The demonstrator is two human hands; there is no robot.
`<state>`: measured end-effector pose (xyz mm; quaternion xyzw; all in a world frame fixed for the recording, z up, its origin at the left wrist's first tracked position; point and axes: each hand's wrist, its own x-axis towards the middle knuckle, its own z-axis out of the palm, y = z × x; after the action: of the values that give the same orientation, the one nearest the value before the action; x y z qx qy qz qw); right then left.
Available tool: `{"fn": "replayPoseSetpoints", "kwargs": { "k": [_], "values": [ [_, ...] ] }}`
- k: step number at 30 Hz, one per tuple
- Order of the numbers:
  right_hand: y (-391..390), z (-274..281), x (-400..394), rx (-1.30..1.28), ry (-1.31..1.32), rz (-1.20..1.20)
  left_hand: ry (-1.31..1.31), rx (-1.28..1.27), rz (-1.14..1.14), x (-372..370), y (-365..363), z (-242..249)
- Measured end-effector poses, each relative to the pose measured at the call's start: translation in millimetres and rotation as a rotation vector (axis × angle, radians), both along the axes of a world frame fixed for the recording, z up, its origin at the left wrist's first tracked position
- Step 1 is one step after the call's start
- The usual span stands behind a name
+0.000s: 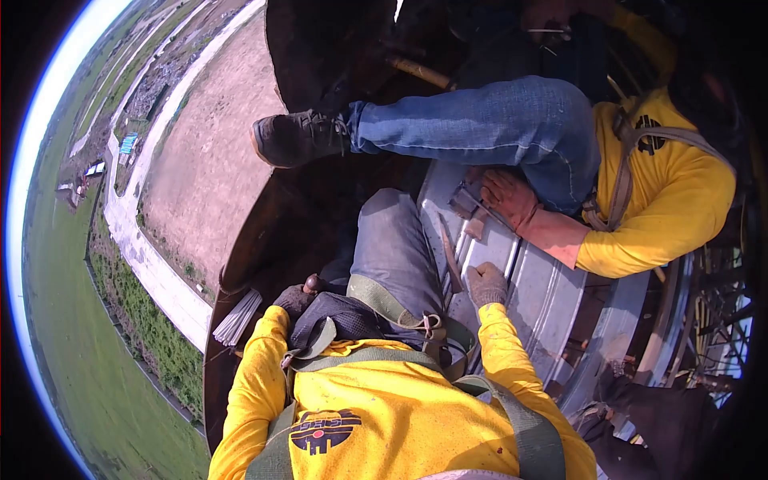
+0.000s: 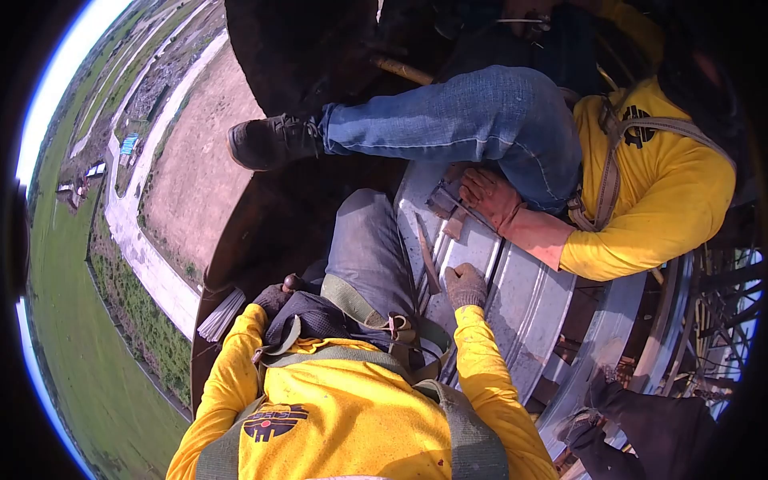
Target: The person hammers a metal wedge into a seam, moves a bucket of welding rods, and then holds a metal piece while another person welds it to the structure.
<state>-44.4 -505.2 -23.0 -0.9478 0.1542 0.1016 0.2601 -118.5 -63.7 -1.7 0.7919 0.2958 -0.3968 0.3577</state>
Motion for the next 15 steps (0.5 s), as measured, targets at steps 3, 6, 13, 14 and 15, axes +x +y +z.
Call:
{"fn": "replayPoseSetpoints", "kwargs": {
  "k": [3, 6, 13, 14, 15],
  "values": [
    [1, 1, -1, -0.007, 0.010, 0.004, -0.019, -0.017, 0.022, -4, 3, -9],
    [0, -3, -3, -0.003, -0.037, -0.005, -0.015, -0.031, 0.041, -4, 1, -5],
    [1, 0, -2, -0.004, 0.021, -0.005, -0.032, -0.029, 0.032, -6, 6, -19],
    [1, 0, -2, -0.004, 0.021, -0.004, -0.034, -0.031, 0.036, -7, 7, -21],
    [1, 0, -3, 0.002, 0.020, -0.009, -0.036, -0.031, 0.036, -7, 7, -22]
  ]
}}
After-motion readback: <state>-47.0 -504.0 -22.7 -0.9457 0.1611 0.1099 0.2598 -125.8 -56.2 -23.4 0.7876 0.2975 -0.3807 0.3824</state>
